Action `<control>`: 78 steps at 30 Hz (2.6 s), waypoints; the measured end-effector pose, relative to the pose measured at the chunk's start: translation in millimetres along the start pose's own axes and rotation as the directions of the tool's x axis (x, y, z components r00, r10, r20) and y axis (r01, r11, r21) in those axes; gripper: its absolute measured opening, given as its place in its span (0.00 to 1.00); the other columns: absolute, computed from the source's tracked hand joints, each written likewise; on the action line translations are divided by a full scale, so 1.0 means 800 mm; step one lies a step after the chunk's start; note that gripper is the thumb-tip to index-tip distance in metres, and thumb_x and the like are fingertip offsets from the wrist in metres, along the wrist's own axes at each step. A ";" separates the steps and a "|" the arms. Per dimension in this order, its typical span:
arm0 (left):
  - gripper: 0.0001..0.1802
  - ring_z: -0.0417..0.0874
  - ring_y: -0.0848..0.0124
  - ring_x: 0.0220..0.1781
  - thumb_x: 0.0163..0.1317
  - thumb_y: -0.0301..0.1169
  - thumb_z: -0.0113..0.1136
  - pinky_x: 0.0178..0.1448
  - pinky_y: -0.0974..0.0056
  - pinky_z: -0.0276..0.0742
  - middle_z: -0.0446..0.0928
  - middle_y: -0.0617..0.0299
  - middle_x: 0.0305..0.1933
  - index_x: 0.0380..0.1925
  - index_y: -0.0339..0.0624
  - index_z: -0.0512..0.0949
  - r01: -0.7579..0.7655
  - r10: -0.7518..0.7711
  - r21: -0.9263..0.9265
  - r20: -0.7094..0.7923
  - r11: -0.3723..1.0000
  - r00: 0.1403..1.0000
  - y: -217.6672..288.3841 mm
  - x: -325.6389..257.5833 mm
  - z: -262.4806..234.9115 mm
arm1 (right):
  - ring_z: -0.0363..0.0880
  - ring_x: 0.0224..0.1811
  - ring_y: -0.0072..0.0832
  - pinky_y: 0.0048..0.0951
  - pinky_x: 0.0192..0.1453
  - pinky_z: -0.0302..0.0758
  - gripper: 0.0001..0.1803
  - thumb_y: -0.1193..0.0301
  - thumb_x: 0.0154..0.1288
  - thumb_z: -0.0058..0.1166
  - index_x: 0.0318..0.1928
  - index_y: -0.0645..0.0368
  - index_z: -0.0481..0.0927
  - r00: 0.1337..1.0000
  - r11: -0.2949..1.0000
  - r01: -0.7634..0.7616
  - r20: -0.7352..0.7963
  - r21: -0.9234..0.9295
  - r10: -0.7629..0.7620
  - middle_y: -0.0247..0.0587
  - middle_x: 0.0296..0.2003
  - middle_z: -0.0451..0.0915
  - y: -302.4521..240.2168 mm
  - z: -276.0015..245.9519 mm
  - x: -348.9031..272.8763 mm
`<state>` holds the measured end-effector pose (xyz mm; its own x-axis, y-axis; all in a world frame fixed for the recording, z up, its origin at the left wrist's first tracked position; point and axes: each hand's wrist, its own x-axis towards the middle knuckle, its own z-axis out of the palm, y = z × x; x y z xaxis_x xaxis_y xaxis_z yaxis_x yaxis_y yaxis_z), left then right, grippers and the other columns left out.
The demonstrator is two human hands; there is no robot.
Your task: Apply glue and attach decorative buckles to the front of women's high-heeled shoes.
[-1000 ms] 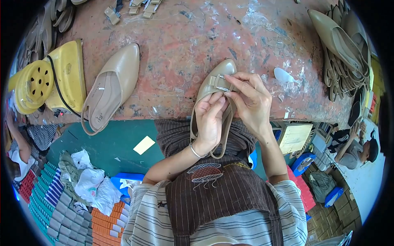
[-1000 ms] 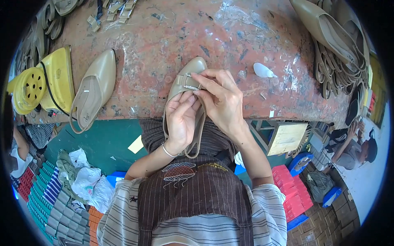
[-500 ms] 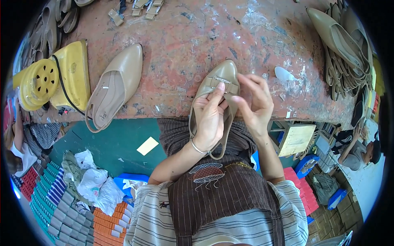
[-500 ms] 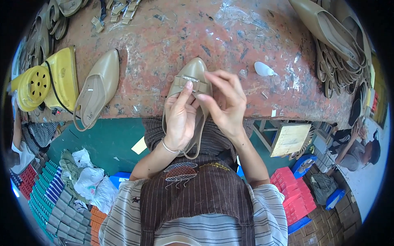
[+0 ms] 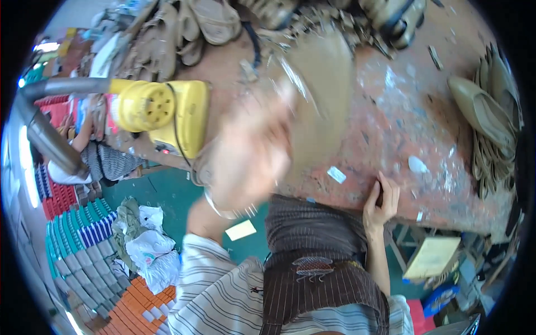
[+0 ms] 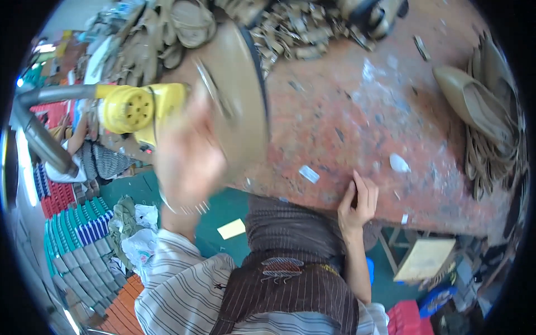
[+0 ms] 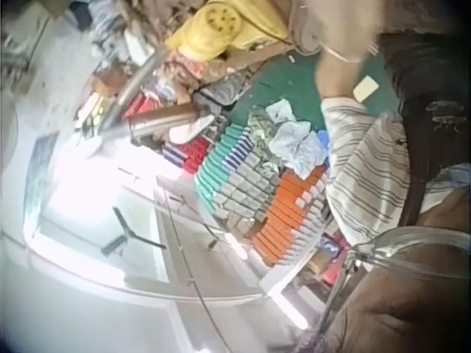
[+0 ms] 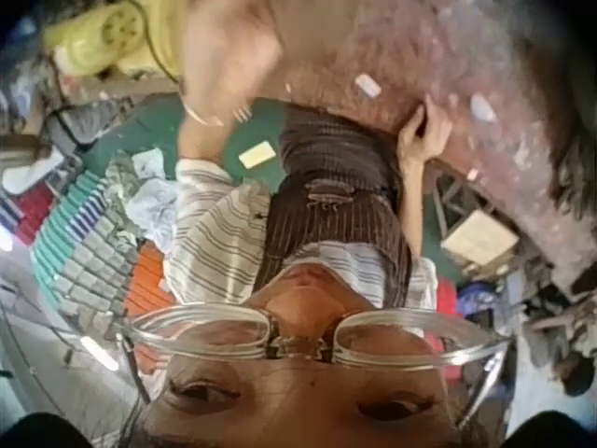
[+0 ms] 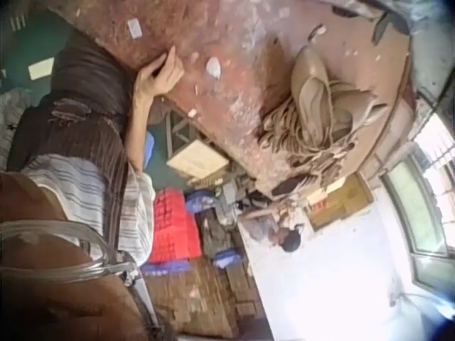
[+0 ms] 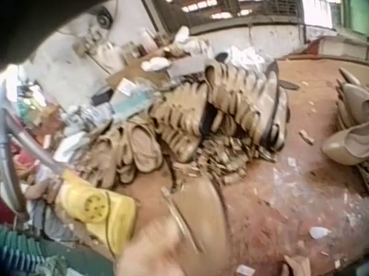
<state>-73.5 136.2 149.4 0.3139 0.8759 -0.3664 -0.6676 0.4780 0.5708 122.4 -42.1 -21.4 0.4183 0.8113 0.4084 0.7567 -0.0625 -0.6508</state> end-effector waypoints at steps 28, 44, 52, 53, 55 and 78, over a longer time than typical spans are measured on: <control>0.15 0.80 0.68 0.38 0.62 0.21 0.53 0.43 0.66 0.74 0.79 0.53 0.38 0.49 0.34 0.71 0.038 -0.032 0.974 -0.032 0.223 0.999 -0.124 -0.061 -0.117 | 0.73 0.44 0.33 0.31 0.49 0.71 0.25 0.71 0.50 0.69 0.51 0.58 0.77 0.946 0.946 -0.321 -0.044 0.037 0.323 0.40 0.42 0.76 0.053 -0.032 0.061; 0.25 0.69 0.60 0.63 0.63 0.17 0.47 0.73 0.55 0.59 0.68 0.51 0.57 0.61 0.30 0.59 0.059 -0.087 -0.258 -0.099 0.964 0.991 -0.234 -0.033 -0.106 | 0.79 0.36 0.29 0.26 0.38 0.76 0.13 0.79 0.48 0.67 0.38 0.61 0.85 0.945 0.962 -0.117 0.324 0.246 0.033 0.38 0.34 0.84 -0.002 -0.024 0.082; 0.29 0.65 0.60 0.66 0.58 0.12 0.46 0.72 0.48 0.60 0.68 0.57 0.56 0.61 0.35 0.59 0.084 -0.091 -0.375 -0.002 0.923 0.996 -0.233 -0.056 -0.104 | 0.77 0.28 0.31 0.29 0.30 0.73 0.18 0.71 0.45 0.69 0.40 0.59 0.84 0.898 0.975 0.087 0.407 0.207 -0.166 0.37 0.29 0.81 -0.012 -0.016 0.079; 0.29 0.64 0.60 0.67 0.58 0.13 0.47 0.72 0.47 0.60 0.68 0.57 0.58 0.62 0.36 0.59 0.099 -0.126 -0.336 -0.060 0.937 0.990 -0.232 -0.059 -0.102 | 0.76 0.28 0.31 0.29 0.29 0.73 0.17 0.71 0.46 0.69 0.40 0.59 0.83 0.890 0.977 0.103 0.421 0.189 -0.176 0.37 0.27 0.80 -0.013 -0.016 0.079; 0.29 0.64 0.58 0.68 0.59 0.13 0.46 0.72 0.46 0.60 0.67 0.55 0.60 0.62 0.34 0.59 0.075 -0.096 -0.348 -0.043 0.934 0.994 -0.234 -0.057 -0.103 | 0.76 0.27 0.31 0.29 0.29 0.72 0.17 0.70 0.47 0.69 0.39 0.58 0.83 0.880 0.977 0.127 0.435 0.172 -0.191 0.36 0.26 0.78 -0.013 -0.013 0.079; 0.21 0.72 0.67 0.59 0.65 0.16 0.47 0.69 0.56 0.67 0.71 0.58 0.54 0.58 0.30 0.62 0.065 -0.084 -0.357 -0.037 0.932 0.996 -0.235 -0.054 -0.102 | 0.73 0.27 0.32 0.32 0.25 0.71 0.11 0.65 0.51 0.65 0.34 0.55 0.81 0.795 0.973 0.229 0.579 -0.013 -0.179 0.34 0.24 0.73 -0.033 -0.009 0.101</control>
<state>-16.4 3.3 -2.4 0.3435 0.8296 -0.4401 -0.8424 0.4794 0.2461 139.4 21.0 33.4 -0.0939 0.9930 0.0711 0.8389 0.1173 -0.5314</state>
